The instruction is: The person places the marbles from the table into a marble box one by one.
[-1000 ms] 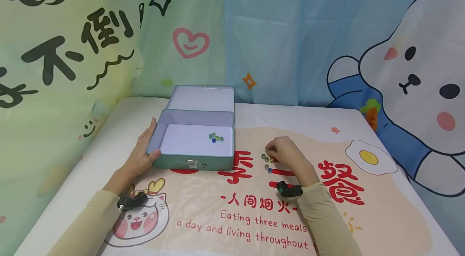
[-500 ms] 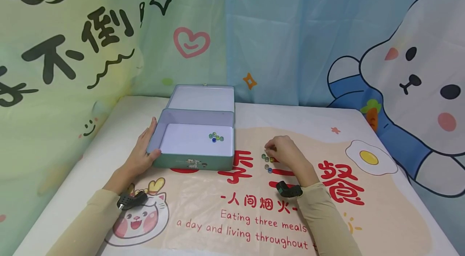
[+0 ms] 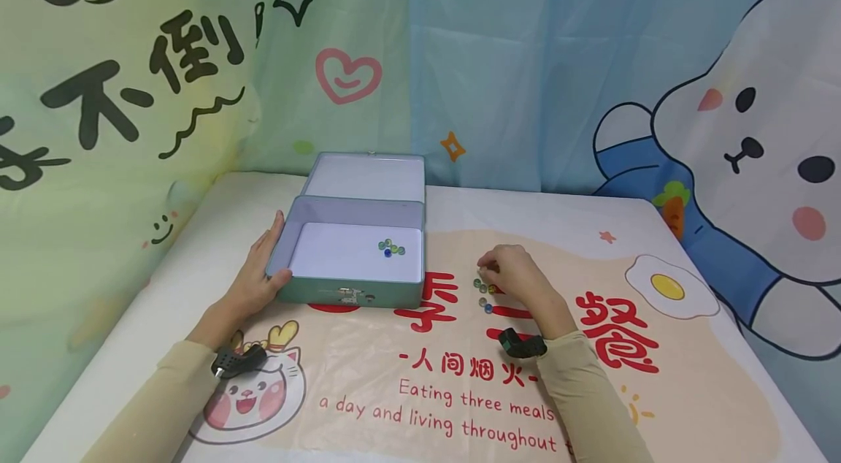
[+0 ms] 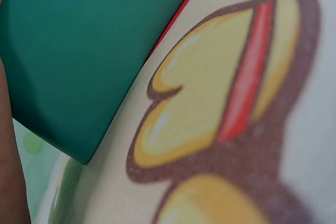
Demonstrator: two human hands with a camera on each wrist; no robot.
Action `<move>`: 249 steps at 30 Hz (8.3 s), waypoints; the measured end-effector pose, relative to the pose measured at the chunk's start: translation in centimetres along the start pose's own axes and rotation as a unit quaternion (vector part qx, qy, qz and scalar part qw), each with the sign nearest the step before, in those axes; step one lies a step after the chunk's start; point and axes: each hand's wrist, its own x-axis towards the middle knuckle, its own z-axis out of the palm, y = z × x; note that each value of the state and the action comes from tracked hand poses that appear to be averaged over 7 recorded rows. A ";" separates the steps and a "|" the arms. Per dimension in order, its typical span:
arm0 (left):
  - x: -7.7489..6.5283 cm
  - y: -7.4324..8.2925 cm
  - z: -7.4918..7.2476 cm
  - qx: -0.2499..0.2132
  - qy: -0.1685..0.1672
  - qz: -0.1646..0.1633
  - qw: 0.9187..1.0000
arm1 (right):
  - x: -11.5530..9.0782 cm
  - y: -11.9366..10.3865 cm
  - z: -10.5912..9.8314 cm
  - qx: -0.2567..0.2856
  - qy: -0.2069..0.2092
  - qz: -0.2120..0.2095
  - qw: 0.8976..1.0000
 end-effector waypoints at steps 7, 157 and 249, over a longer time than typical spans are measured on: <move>0.0 -0.1 0.1 0.000 -0.004 -0.003 1.000 | -0.1 -0.1 0.0 0.003 0.002 0.001 1.000; -0.1 0.1 0.0 -0.021 0.000 -0.023 1.000 | 12.8 -14.6 0.1 -0.181 -0.138 -0.155 0.961; -0.2 0.5 0.2 -0.026 -0.013 -0.031 0.999 | 6.2 -9.9 -4.9 -0.001 0.048 -0.180 0.983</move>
